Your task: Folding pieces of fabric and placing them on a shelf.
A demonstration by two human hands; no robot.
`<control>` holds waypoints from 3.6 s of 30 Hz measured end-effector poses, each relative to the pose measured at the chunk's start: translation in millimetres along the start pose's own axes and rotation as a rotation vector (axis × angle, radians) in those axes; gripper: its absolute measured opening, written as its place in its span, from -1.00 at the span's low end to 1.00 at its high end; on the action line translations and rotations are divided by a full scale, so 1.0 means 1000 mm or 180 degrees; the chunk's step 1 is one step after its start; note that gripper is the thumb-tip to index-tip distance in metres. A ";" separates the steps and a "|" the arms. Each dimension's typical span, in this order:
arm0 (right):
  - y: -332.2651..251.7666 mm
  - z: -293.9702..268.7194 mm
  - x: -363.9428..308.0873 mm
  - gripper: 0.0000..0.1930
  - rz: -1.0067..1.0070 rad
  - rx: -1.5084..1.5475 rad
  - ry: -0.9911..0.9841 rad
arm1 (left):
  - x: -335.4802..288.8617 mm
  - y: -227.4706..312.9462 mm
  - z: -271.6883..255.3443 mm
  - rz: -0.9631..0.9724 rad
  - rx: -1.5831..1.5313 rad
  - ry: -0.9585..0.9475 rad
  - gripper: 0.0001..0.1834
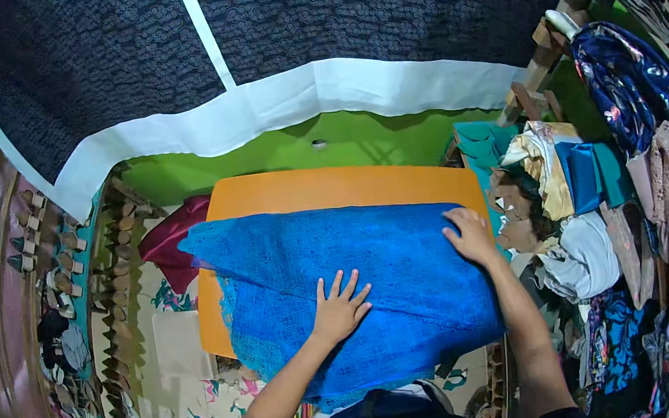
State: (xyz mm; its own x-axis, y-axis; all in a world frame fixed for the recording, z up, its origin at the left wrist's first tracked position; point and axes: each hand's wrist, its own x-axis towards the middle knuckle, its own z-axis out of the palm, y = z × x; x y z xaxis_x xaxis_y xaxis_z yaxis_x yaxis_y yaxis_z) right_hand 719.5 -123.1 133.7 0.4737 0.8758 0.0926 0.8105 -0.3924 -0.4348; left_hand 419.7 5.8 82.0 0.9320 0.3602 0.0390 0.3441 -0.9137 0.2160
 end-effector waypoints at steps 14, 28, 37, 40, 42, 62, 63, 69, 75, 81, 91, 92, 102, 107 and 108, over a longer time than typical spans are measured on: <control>0.045 0.007 0.028 -0.21 0.0060 -0.0049 -0.0239 | -0.026 0.082 0.004 -0.1221 -0.0073 0.0321 -0.22; -0.002 0.045 0.085 -0.17 -0.0103 -0.0147 -0.1011 | -0.004 0.059 0.036 -0.1802 0.0090 0.0378 -0.31; 0.006 0.056 0.024 -0.13 0.1976 0.0096 -0.0580 | 0.051 -0.060 0.006 -0.0243 0.0212 0.0235 -0.33; -0.006 0.067 -0.015 -0.20 0.2145 0.0830 -0.0571 | 0.064 -0.092 -0.006 0.0558 0.0634 0.0137 -0.26; -0.004 0.060 -0.036 -0.25 0.1842 0.1502 -0.0779 | 0.063 -0.094 -0.014 0.0379 0.0936 0.0089 -0.28; 0.040 0.033 -0.090 -0.52 -0.3576 -0.1453 -0.0951 | -0.181 -0.018 -0.002 0.0511 0.0798 -0.0148 -0.35; 0.034 0.031 -0.088 -0.51 -0.3694 -0.1449 -0.1042 | -0.176 -0.018 -0.003 0.0279 0.0820 -0.0319 -0.36; -0.002 0.027 -0.091 -0.64 -0.3736 -0.1388 -0.0656 | -0.176 -0.035 -0.009 0.0139 0.0250 0.0109 -0.41; -0.051 -0.008 -0.103 -0.67 -0.3520 -0.0372 -0.0504 | -0.195 -0.039 -0.046 -0.0743 -0.1520 0.1130 -0.53; -0.090 -0.063 -0.120 -0.54 -0.3228 0.0238 -0.1295 | -0.226 -0.025 -0.075 -0.1064 -0.1188 0.1592 -0.49; -0.106 -0.068 -0.108 -0.46 -0.2866 0.0629 -0.1636 | -0.226 0.115 -0.062 0.0470 0.1180 0.1661 -0.41; -0.103 -0.060 -0.108 -0.46 -0.2950 0.0701 -0.1532 | -0.216 0.131 -0.037 0.0189 0.1310 0.1611 -0.43; -0.106 -0.062 -0.118 -0.44 -0.3056 0.1099 -0.2804 | -0.154 0.155 -0.051 -0.0601 0.0895 0.1827 -0.63; -0.120 -0.041 -0.039 -0.44 -0.2498 0.1030 -0.1732 | -0.166 0.154 -0.064 0.0161 0.0768 0.1599 -0.68; -0.125 -0.030 -0.035 -0.44 -0.2487 0.1033 -0.1727 | -0.167 0.159 -0.074 0.0275 0.0809 0.1521 -0.66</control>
State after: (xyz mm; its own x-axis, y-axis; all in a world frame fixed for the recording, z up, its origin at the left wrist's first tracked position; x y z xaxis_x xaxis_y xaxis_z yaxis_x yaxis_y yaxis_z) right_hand 611.6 -113.4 211.5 -0.4375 0.8964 0.0708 0.6556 0.3719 -0.6572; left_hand 310.6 -185.2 182.2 0.8233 0.2731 0.4977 0.3404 -0.9391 -0.0478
